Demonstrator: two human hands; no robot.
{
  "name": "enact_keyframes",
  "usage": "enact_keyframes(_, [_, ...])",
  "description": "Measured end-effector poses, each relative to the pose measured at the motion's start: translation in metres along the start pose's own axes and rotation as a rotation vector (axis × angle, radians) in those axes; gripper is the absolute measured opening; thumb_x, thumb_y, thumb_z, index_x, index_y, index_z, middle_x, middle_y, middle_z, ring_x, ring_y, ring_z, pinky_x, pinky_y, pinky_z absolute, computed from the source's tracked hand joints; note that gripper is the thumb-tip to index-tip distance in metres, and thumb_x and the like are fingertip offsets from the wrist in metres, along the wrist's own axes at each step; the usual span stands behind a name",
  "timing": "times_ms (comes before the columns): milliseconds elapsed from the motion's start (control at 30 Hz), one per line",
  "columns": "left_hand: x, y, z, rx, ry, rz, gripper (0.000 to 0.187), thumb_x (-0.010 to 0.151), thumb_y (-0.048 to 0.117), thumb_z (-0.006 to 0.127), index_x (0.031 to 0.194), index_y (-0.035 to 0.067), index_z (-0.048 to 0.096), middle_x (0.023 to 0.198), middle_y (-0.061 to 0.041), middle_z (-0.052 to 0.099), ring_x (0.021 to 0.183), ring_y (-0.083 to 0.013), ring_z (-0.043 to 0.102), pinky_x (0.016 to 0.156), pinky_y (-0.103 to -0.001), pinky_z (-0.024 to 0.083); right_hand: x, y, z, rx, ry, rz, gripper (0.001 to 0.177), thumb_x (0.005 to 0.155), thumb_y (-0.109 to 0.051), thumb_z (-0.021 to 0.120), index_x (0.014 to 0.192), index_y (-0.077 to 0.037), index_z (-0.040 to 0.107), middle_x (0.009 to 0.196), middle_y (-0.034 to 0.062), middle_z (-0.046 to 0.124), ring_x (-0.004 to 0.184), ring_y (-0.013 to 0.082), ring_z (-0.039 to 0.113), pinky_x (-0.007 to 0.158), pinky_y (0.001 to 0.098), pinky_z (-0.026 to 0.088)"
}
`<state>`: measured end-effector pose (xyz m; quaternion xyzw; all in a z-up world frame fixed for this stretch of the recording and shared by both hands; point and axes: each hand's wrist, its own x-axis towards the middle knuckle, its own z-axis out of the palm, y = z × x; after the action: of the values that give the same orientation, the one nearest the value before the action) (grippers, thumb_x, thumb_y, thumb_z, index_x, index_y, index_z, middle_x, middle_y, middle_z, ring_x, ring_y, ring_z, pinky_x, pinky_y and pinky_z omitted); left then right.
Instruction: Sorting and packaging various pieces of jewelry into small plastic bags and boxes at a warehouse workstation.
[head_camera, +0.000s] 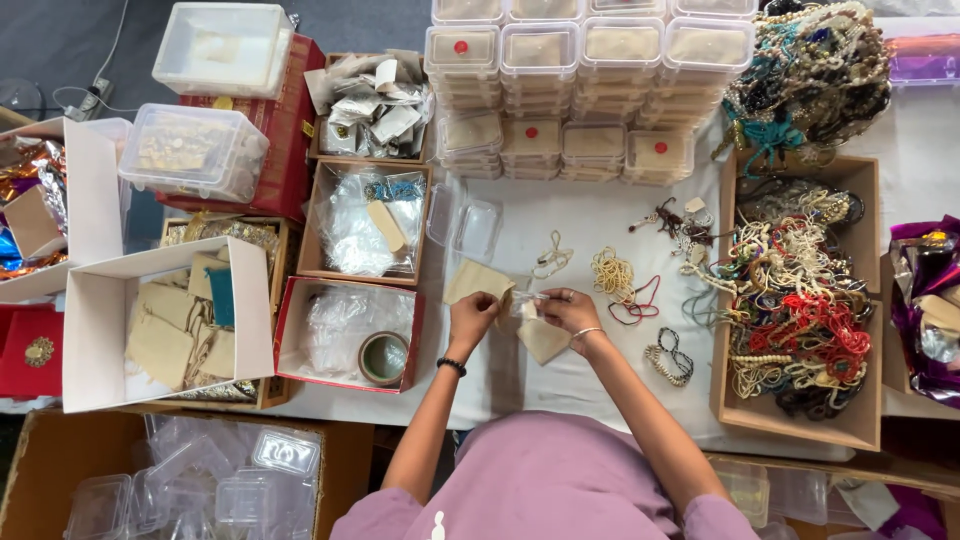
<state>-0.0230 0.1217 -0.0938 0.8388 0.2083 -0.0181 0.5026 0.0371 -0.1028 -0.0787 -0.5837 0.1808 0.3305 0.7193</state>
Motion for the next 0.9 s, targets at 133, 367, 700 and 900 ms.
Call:
enact_keyframes(133, [-0.012, 0.029, -0.022, -0.102, -0.02, -0.018, 0.017, 0.084, 0.019, 0.074, 0.094, 0.004, 0.077, 0.082, -0.007, 0.078, 0.074, -0.0105, 0.073, 0.07, -0.027, 0.057, 0.001, -0.007, 0.023, -0.003, -0.024, -0.011, 0.03, 0.084, -0.009, 0.08, 0.111, 0.002, 0.071, 0.093, 0.0059, 0.076, 0.082, 0.0131, 0.071, 0.072, 0.0257, 0.057])
enact_keyframes(367, [-0.028, 0.061, -0.055, -0.029, 0.157, 0.043, 0.019, 0.085, 0.02, 0.076, 0.092, 0.003, 0.077, 0.08, -0.009, 0.078, 0.072, -0.0106, 0.073, 0.069, -0.027, 0.057, -0.027, -0.027, 0.053, -0.47, 0.2, -0.38, 0.02, 0.078, -0.013, 0.084, 0.091, -0.001, 0.075, 0.078, 0.0038, 0.077, 0.068, 0.0067, 0.07, 0.064, 0.0233, 0.057])
enact_keyframes(700, [-0.064, 0.138, -0.056, 0.166, 0.152, 0.276, 0.016, 0.085, 0.015, 0.076, 0.089, 0.001, 0.072, 0.084, -0.014, 0.072, 0.071, -0.0271, 0.07, 0.066, -0.038, 0.056, -0.038, -0.037, 0.073, -0.191, 0.046, -0.312, 0.02, 0.08, -0.011, 0.085, 0.089, 0.003, 0.074, 0.079, 0.0052, 0.075, 0.066, 0.0067, 0.065, 0.059, 0.0252, 0.055])
enact_keyframes(900, [-0.07, 0.141, -0.044, 0.079, 0.135, 0.277, 0.013, 0.086, 0.013, 0.074, 0.092, 0.002, 0.072, 0.084, -0.014, 0.072, 0.071, -0.0273, 0.07, 0.066, -0.037, 0.056, -0.02, -0.007, 0.063, -0.297, 0.084, -0.363, 0.015, 0.084, -0.003, 0.074, 0.098, 0.002, 0.077, 0.084, 0.006, 0.079, 0.072, 0.0089, 0.075, 0.067, 0.023, 0.061])
